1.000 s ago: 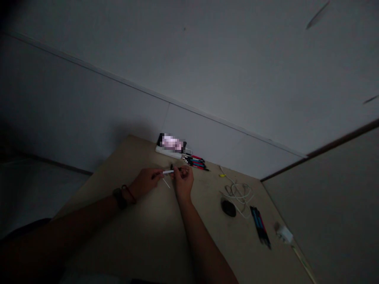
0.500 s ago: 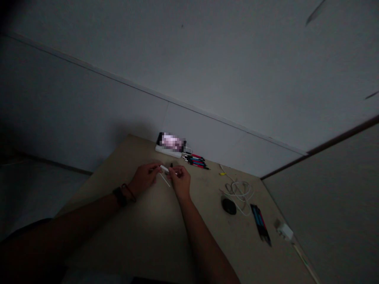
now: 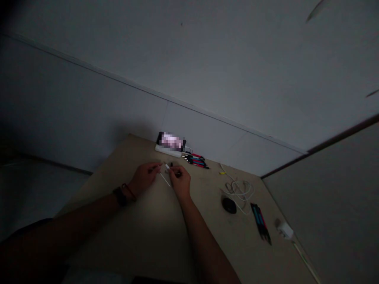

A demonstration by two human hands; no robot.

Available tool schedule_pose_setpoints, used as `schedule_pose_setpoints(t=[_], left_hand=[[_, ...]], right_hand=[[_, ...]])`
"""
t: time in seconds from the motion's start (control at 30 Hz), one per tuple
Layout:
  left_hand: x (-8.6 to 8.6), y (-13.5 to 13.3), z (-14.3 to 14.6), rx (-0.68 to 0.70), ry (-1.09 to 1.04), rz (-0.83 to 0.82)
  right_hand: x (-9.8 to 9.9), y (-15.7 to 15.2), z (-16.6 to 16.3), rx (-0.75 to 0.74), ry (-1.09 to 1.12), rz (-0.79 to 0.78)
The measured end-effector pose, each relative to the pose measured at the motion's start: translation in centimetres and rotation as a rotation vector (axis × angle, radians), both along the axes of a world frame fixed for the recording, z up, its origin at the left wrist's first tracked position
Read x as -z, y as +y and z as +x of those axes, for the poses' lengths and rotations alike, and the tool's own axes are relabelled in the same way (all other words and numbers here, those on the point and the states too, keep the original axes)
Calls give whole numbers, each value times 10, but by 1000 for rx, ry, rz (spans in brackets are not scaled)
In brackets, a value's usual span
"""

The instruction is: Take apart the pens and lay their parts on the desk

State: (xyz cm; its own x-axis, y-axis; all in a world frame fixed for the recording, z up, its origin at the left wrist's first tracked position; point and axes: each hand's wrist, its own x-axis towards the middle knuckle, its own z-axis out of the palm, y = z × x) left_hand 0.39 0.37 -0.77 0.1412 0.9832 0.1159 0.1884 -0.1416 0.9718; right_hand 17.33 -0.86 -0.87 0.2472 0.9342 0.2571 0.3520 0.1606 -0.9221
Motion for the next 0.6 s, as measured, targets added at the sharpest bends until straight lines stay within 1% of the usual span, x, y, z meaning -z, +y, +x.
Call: schedule_pose_setpoints(t=[0.13,0.27,0.4,0.6], left_hand=[[3,0,0,-17,56,99],[2,0,-1,-15,134,176],[0,0,-1,6,170,195],[1,0,0,30,246,201]], right_hand=[[5,3,7,85,-87,22],[10,5,11,137,-165,42],[12,5,12,140,-243,47],[15,6,13,95,-326,59]])
